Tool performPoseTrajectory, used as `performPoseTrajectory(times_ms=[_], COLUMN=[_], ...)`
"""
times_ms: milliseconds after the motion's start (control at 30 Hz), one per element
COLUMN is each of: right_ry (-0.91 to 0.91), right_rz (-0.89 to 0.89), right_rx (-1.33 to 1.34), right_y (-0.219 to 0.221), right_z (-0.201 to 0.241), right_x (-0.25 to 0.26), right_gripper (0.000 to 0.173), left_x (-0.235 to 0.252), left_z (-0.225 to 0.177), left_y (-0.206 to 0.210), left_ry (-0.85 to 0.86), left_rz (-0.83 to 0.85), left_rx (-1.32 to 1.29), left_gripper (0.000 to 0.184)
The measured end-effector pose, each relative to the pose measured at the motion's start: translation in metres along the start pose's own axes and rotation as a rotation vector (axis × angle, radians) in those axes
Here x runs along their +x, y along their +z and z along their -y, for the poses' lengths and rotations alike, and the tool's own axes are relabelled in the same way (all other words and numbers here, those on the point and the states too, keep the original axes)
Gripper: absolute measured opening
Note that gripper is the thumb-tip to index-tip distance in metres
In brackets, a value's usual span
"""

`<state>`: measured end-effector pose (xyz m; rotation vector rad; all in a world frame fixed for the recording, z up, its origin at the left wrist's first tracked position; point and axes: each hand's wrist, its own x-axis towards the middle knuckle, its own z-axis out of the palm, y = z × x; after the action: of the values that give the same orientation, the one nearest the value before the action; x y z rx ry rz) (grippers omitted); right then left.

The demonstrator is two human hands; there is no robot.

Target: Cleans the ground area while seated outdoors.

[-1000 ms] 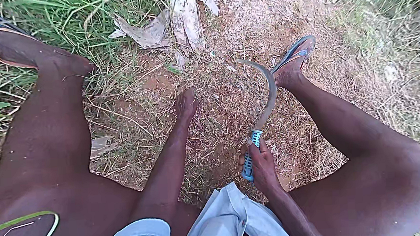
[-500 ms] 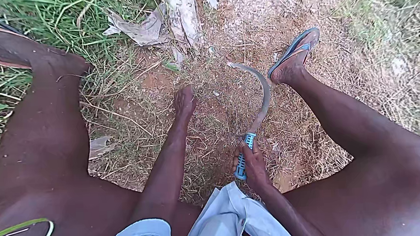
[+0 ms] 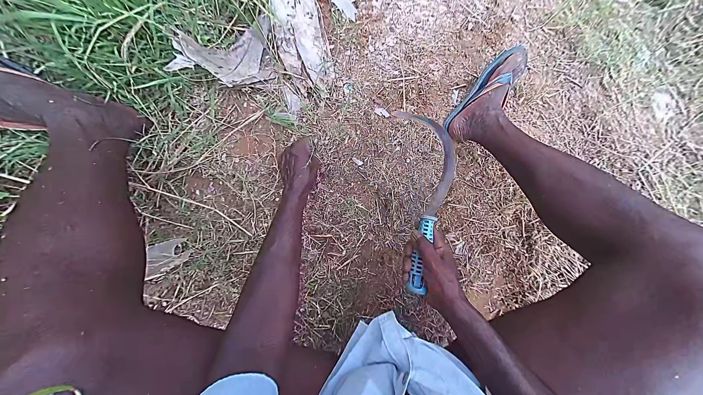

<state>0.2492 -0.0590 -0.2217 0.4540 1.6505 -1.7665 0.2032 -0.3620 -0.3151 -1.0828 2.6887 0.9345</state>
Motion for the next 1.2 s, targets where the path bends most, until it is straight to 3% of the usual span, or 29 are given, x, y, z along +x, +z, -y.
performPoseTrajectory(times_ms=[100,167,300,433,700,767,867,933,1033,1200], right_ry=[-0.199,-0.236,0.111,0.231,-0.182,-0.061,0.277,0.268,0.18,-0.067], right_rz=[-0.122,-0.139,0.149,0.156,-0.153,-0.06,0.242,0.283,0.17,-0.09], right_rx=[0.147,0.188,-0.117,-0.174,0.209,0.117,-0.122,-0.17,-0.132,0.172], right_y=[0.01,0.023,0.038,0.021,0.023,0.032,0.04,0.039,0.029,0.023], right_z=[0.022,0.015,-0.043,-0.023,0.02,0.0,-0.041,-0.036,-0.02,0.009], right_x=[0.013,0.025,0.027,0.029,0.049,0.043,0.02,0.022,0.029,0.045], right_gripper=[0.019,0.018,0.027,0.025,0.018,0.017,0.025,0.025,0.022,0.019], left_x=[0.004,0.006,0.007,-0.003,0.005,0.003,-0.002,-0.001,-0.001,0.0], left_z=[-0.008,-0.011,-0.009,0.002,-0.007,-0.005,-0.008,-0.009,-0.006,-0.009], left_y=[-0.006,-0.009,-0.01,-0.006,-0.008,-0.005,-0.006,-0.008,-0.008,-0.013], left_ry=[-0.005,-0.005,-0.012,-0.002,-0.008,-0.007,-0.011,-0.039,-0.036,-0.049], left_rz=[-0.005,-0.005,-0.02,-0.041,-0.035,-0.037,-0.024,-0.028,-0.036,-0.039], left_rx=[0.009,0.028,0.02,-0.023,-0.014,-0.019,0.032,0.008,-0.026,-0.035], left_gripper=[0.038,0.037,0.034,0.037,0.04,0.039,0.03,0.03,0.034,0.034])
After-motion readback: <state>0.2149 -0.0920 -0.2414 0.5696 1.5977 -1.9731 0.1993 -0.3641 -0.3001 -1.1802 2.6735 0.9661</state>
